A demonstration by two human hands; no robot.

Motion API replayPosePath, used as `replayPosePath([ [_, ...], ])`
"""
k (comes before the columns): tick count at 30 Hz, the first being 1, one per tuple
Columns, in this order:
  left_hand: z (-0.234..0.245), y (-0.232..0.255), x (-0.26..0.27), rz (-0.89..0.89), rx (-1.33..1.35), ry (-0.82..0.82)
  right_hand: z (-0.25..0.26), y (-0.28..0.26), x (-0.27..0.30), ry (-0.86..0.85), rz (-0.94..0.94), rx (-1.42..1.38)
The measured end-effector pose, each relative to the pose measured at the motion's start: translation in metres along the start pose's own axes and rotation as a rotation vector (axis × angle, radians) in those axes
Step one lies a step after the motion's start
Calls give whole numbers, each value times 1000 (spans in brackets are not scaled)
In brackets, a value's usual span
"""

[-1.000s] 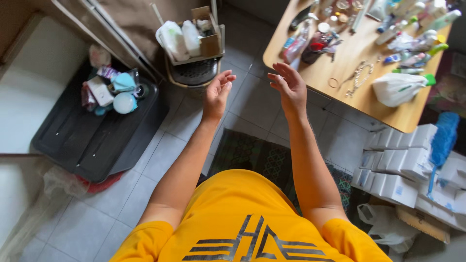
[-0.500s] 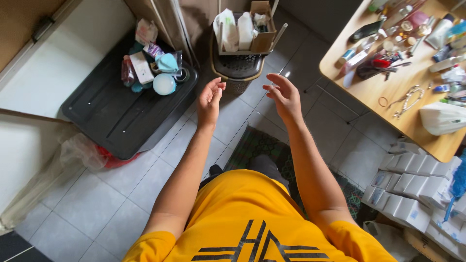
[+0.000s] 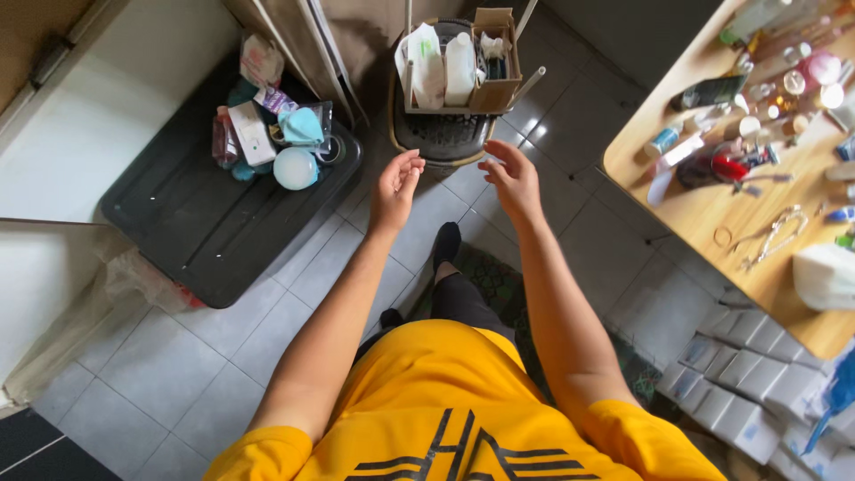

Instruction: The person assembles a white plastic shelf by inserting white poles into the tray's corner sockets. They then place the assembled shelf on a table near a window and move a cardboard box and other items from a nearby storage unit.

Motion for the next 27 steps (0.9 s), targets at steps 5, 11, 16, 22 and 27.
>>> replayPosePath([
  [5, -23, -51, -85, 108, 45, -1, 49, 81, -104, -9, -134, -69],
  [11, -35, -106, -150, 229, 21, 26, 98, 160, -191, 192, -441, -522],
  [16, -47, -150, -182, 316, 97, 63, 106, 176, -239, 266, -536, -678],
  [22, -66, -179, -196, 432, 98, 24, 112, 187, -281, 319, -723, -660],
  [27, -66, -185, -198, 526, 59, -9, 113, 216, -301, 298, -736, -638],
])
Point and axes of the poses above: each hand's wrist, its own x-axis away from the middle knuckle, its own z-axis out of the back of the hand, y = z × x, the point moved 4 cm from there along -x, towards the middle knuckle, and after that the axes turned 11 degrees about -y, right-handed, at the moved point
